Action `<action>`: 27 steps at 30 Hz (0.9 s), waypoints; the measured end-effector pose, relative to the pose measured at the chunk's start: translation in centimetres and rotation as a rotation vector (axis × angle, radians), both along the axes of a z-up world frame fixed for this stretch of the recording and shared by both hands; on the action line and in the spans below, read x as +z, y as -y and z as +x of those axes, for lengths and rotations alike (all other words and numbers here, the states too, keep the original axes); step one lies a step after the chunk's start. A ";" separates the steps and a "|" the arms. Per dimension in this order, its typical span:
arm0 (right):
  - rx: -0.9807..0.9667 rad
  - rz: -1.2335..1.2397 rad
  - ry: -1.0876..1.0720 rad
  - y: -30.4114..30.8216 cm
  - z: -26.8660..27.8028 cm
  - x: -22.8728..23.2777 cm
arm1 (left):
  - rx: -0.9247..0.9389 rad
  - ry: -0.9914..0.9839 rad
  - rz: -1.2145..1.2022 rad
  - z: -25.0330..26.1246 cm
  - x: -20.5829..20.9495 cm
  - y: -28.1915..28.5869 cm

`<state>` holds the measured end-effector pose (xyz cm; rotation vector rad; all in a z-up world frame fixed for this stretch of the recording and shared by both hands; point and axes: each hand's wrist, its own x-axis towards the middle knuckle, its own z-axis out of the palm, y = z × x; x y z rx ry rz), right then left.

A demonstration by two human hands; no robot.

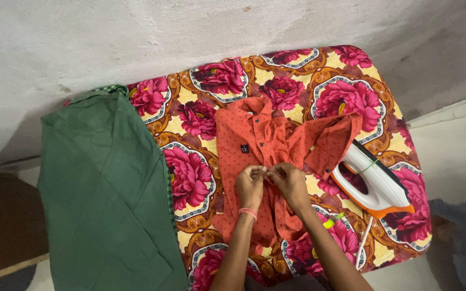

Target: The person buttons a red polka-dot shirt, lays it flat on a floral-patterned surface, and irons it with a white and orange iron. The person smooths the fabric with their hands and moves the iron across the shirt's body and sleeves. A green garment lies nearby but is not handled.

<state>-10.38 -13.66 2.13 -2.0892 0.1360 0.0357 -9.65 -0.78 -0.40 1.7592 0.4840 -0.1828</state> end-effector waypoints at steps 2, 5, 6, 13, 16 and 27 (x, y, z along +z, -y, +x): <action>0.005 0.036 -0.077 0.5 0.0 -1.1 | 0.028 0.035 -0.047 0.2 -1.1 0.0; 0.084 0.450 -0.142 1.5 1.0 -3.5 | 0.026 0.091 -0.122 0.5 -2.3 0.1; 0.032 0.472 -0.178 1.6 1.4 -4.1 | 0.007 0.091 -0.153 0.9 -2.5 0.0; -0.187 0.040 -0.057 1.1 0.8 -1.5 | -0.182 0.113 -0.324 1.2 -1.5 -1.2; -0.037 -0.167 -0.030 -0.3 -2.0 -1.8 | -0.121 0.081 -0.209 -0.6 -1.4 -1.1; 0.006 -0.410 0.015 1.9 -4.8 -5.8 | -0.324 0.130 0.468 -4.6 -0.6 -0.4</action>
